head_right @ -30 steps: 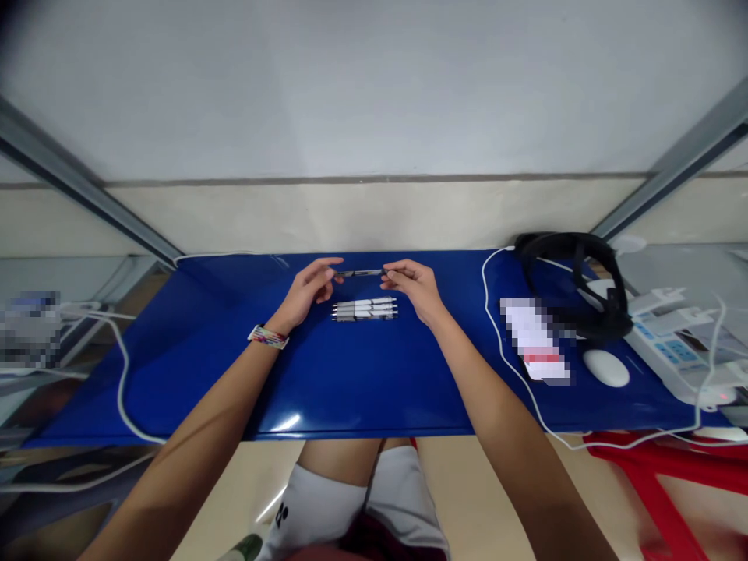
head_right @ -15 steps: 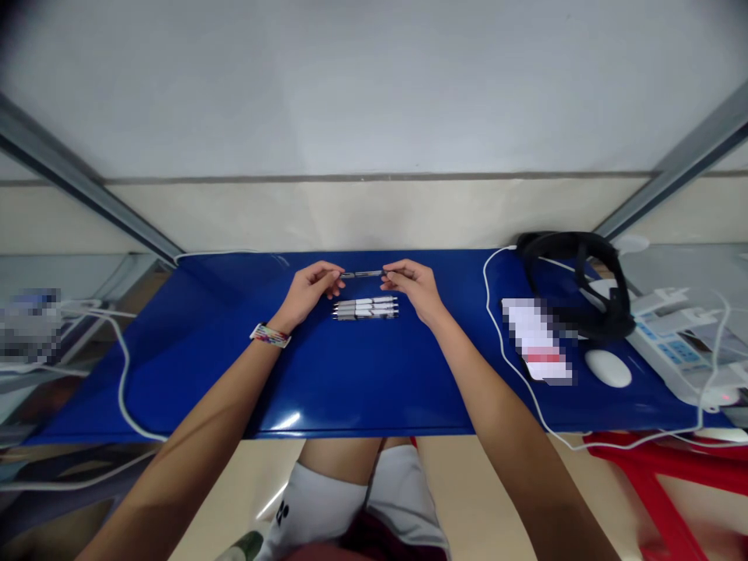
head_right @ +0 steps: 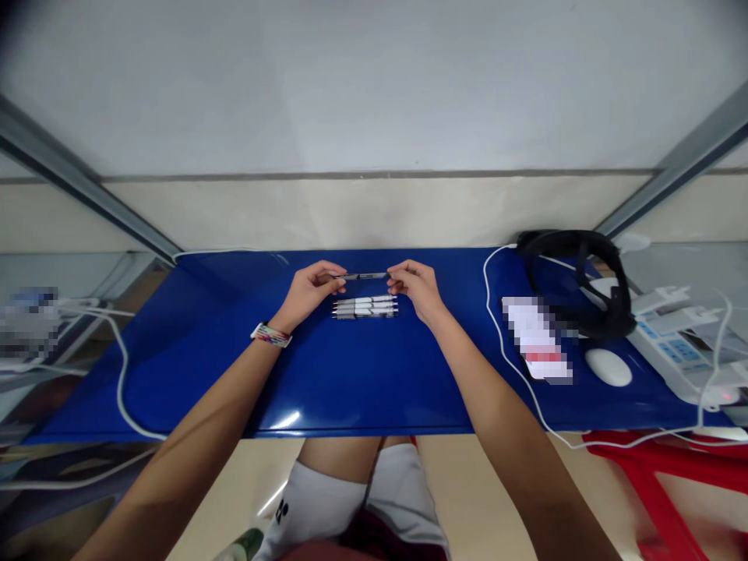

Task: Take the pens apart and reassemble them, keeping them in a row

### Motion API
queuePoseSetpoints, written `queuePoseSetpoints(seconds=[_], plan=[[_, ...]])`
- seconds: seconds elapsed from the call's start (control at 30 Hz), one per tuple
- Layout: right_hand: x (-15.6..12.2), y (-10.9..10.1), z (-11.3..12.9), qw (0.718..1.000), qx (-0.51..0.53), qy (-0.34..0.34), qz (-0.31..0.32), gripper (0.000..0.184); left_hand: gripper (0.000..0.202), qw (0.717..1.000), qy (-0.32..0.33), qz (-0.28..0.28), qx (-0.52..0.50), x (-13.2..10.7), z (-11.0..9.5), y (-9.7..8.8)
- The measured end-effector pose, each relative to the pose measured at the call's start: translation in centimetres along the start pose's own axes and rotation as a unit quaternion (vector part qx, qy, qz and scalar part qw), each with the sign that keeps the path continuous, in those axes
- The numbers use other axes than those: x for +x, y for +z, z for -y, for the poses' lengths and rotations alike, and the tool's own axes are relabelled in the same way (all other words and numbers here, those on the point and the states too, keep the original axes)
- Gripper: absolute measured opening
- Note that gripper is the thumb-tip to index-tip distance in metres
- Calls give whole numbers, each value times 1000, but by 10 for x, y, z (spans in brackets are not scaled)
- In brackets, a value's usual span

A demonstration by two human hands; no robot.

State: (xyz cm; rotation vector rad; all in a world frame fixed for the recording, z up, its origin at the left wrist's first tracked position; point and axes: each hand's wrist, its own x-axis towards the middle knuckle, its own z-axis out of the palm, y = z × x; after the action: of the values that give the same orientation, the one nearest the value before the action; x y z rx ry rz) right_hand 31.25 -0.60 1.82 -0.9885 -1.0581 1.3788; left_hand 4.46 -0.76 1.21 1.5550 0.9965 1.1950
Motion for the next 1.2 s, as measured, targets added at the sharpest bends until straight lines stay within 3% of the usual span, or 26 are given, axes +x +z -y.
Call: queuePoseSetpoints(seconds=[0.17,0.37,0.7,1.0,1.2], plan=[[0,-1,-2,1000,12,-5,-5,13,34,999,-4,14,41,-2,-4,1],[1,-1,-5,999,1,-36,24,19,30,998,-59,6,18,0,-1,1],[-1,0,1,999,17,-5,38,16,31,999,-39,-10,18,-2,-9,-3],[-7,4,12,970,175,124,114,38,32,984,-54,-56,-162,2,-7,3],[-14,13,13,975,161,107,109,50,33,983,-58,-52,-164,0,-13,2]])
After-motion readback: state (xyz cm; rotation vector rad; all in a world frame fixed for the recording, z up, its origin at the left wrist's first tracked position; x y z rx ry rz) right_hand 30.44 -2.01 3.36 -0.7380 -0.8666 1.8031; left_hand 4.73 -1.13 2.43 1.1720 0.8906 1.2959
